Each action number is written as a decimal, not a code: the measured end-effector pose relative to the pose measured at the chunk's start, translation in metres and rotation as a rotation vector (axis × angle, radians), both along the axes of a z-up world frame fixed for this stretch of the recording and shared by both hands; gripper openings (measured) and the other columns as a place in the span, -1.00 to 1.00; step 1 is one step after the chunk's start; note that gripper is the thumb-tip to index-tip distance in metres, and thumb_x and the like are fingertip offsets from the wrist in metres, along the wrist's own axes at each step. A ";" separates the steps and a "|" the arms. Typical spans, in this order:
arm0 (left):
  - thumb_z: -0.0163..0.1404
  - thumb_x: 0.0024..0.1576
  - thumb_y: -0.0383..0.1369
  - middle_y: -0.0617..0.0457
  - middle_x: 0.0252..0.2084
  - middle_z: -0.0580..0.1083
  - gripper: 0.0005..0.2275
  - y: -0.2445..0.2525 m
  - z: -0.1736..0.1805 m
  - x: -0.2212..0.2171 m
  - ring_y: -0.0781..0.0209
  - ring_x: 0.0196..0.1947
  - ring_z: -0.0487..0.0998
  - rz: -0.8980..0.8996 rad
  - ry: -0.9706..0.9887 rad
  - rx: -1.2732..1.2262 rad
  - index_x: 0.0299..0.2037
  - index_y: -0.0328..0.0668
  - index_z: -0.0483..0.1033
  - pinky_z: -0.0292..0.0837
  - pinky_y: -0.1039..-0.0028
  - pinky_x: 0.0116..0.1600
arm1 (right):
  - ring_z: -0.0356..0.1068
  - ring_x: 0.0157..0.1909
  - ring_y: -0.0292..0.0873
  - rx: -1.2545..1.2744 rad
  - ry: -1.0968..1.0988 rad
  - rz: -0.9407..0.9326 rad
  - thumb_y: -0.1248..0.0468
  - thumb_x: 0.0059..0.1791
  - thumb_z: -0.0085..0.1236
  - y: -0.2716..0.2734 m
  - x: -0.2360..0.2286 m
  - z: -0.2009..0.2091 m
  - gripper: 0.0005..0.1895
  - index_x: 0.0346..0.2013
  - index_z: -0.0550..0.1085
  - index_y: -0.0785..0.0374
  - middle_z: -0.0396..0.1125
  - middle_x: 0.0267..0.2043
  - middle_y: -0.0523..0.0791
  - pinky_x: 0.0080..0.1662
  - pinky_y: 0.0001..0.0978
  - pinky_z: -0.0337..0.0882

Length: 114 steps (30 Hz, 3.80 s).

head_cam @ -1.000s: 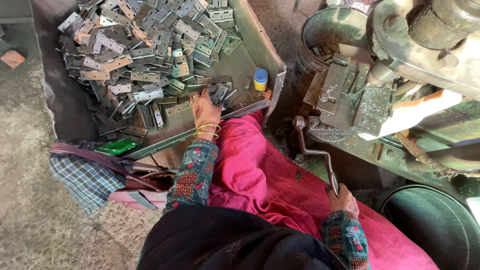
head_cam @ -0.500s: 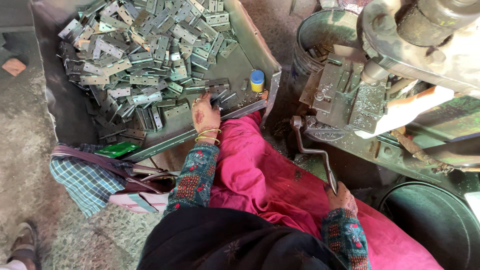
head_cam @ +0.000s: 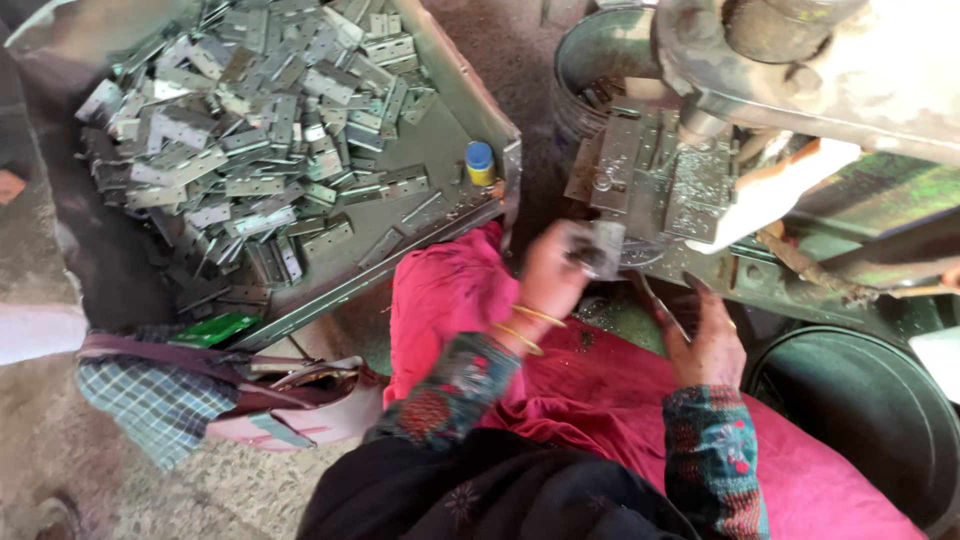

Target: The person operates a manual press machine to process small metal pieces. They pick up a piece, place it under the press, pull a lever to activate the press, and then remove the processed piece, repeating this cycle continuously.

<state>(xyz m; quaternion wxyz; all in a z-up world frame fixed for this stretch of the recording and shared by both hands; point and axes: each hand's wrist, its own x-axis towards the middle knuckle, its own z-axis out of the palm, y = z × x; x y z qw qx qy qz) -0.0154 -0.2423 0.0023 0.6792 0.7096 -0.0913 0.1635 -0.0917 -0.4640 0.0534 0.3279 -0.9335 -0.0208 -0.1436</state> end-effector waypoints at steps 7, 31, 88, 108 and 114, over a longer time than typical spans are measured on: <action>0.03 0.00 -0.62 -0.30 -0.08 0.58 -0.57 -0.105 0.003 -0.030 -0.23 -0.02 0.61 -0.050 -0.004 0.176 0.14 -0.43 0.40 0.50 0.18 0.08 | 0.56 -0.19 -0.06 0.139 0.046 -0.061 0.27 -0.08 0.29 -0.001 -0.008 -0.001 -0.34 0.32 0.34 0.12 0.52 -0.17 -0.06 -0.13 -0.20 0.49; 0.03 0.03 -0.55 -0.36 0.08 0.48 -0.63 -0.067 0.034 0.075 -0.31 0.03 0.53 0.194 -0.123 0.662 0.10 -0.41 0.52 0.44 0.12 0.12 | 0.50 0.01 0.02 0.107 0.243 -0.144 0.10 0.03 0.14 -0.005 -0.001 0.003 -0.53 0.25 0.44 0.00 0.52 -0.04 -0.05 0.01 -0.16 0.42; -0.18 0.19 -0.37 -0.15 0.30 0.43 -0.68 -0.080 0.009 0.140 -0.08 0.42 0.30 0.319 -0.192 1.381 0.02 -0.36 0.58 -0.17 -0.04 0.52 | 0.46 -0.01 0.25 -0.163 0.677 -0.183 -0.27 0.02 0.05 -0.028 0.004 -0.137 -0.44 -0.12 0.57 0.15 0.48 -0.13 0.14 0.00 0.10 0.41; -0.22 0.21 -0.37 -0.17 0.36 0.35 -0.66 -0.072 -0.003 0.163 -0.11 0.45 0.22 0.300 -0.093 1.293 0.08 -0.24 0.57 -0.21 -0.12 0.52 | 0.46 0.04 0.22 -0.112 0.763 -0.171 -0.27 -0.04 0.04 -0.010 -0.001 -0.154 -0.44 -0.08 0.54 0.10 0.48 -0.08 0.12 0.02 0.11 0.40; -0.23 0.21 -0.36 -0.18 0.39 0.32 -0.65 -0.078 0.008 0.173 -0.09 0.48 0.17 0.304 -0.070 1.340 0.09 -0.23 0.54 -0.34 -0.15 0.51 | 0.45 0.02 0.22 -0.124 0.658 -0.131 -0.28 -0.03 0.02 -0.028 0.007 -0.130 -0.43 -0.13 0.55 0.13 0.48 -0.12 0.13 0.00 0.09 0.39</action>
